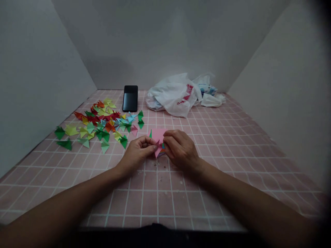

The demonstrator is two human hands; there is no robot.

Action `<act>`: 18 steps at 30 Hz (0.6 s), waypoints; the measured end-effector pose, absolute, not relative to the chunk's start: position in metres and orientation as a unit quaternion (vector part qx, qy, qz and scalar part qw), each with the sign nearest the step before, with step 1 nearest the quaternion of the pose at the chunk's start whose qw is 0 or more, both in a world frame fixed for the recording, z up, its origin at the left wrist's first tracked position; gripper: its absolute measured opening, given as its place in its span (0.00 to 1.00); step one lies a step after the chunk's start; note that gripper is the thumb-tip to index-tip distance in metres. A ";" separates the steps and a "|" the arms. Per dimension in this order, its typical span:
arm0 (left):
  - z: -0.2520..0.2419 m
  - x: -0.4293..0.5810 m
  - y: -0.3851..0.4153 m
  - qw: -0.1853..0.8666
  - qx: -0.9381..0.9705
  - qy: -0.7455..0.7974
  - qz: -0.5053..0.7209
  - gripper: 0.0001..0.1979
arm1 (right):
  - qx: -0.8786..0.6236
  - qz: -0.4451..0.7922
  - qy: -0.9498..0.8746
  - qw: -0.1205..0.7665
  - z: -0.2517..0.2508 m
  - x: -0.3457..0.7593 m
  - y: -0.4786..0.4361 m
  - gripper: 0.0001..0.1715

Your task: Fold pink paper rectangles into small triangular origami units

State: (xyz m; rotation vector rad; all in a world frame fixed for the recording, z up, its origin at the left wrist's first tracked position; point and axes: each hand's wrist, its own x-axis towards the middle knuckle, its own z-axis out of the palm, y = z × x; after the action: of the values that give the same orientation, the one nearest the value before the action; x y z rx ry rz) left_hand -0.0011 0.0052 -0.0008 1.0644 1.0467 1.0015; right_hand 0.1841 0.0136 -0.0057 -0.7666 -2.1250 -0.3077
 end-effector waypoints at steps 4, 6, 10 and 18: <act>0.000 -0.002 0.005 0.622 0.463 0.448 0.445 0.12 | -0.301 -0.137 -0.846 0.417 -0.004 0.185 0.015 0.08; 0.001 -0.002 0.005 0.620 0.460 0.448 0.450 0.12 | -0.309 -0.128 -0.844 0.419 -0.004 0.186 0.015 0.08; 0.003 -0.002 0.005 0.623 0.450 0.447 0.458 0.13 | -0.312 -0.103 -0.841 0.429 -0.003 0.186 0.015 0.07; 0.000 -0.002 0.005 0.627 0.467 0.436 0.445 0.12 | -0.293 -0.125 -0.844 0.431 -0.005 0.186 0.016 0.07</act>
State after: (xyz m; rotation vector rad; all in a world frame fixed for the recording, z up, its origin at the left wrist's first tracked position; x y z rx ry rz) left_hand -0.0016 0.0048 0.0002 1.0709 1.0003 1.0195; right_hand 0.1863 0.0159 -0.0050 -0.7317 -2.1058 -0.3129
